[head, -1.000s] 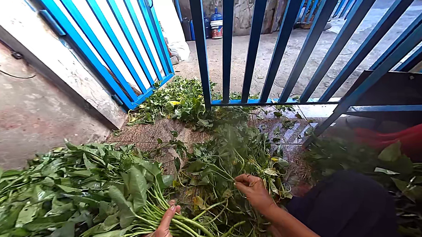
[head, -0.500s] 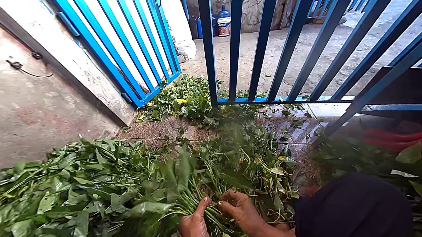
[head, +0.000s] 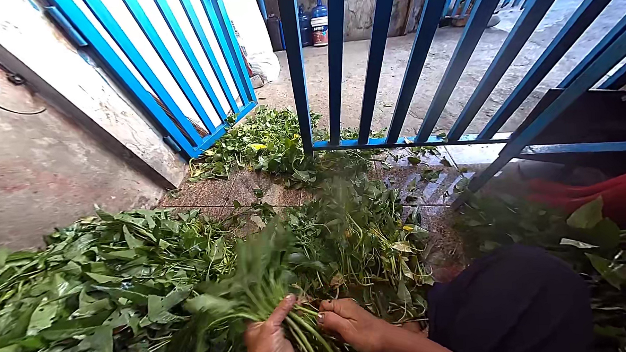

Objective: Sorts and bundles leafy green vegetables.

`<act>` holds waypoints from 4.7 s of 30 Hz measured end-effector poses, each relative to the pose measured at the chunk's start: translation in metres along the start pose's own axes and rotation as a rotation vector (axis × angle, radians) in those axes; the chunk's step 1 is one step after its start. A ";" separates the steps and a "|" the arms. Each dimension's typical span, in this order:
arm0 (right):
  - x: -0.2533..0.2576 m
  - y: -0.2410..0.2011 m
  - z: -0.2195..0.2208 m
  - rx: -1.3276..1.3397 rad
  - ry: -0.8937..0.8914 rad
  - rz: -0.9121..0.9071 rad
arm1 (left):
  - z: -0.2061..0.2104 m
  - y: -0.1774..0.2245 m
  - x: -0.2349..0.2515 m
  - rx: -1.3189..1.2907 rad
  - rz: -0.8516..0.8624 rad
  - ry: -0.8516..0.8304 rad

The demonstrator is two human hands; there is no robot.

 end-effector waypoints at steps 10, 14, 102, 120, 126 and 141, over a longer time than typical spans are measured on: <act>-0.045 0.057 -0.077 -0.762 -0.303 0.621 | -0.076 0.065 0.022 -0.060 0.372 0.330; -0.001 0.056 -0.192 -0.756 0.345 0.794 | -0.058 0.057 0.017 -0.047 0.289 0.274; -0.036 -0.101 0.036 -0.769 0.384 -0.115 | 0.028 0.016 -0.018 -0.530 0.060 -0.935; -0.047 -0.015 -0.034 -0.782 0.086 0.045 | -0.046 0.038 0.019 -0.184 0.109 0.122; -0.092 0.048 -0.083 -0.869 -0.163 0.634 | -0.073 0.070 0.012 -0.180 0.248 0.228; -0.019 -0.062 -0.064 -1.085 0.661 -0.047 | -0.024 0.071 -0.016 -0.231 0.239 -0.075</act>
Point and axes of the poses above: each hand's wrist, its own x-axis towards the middle knuckle, its own z-axis out of the palm, y = z × x, the point moved 8 cm from there along x, towards the middle knuckle, and after that the axes turned 5 degrees about -y, right-handed, at the moved point
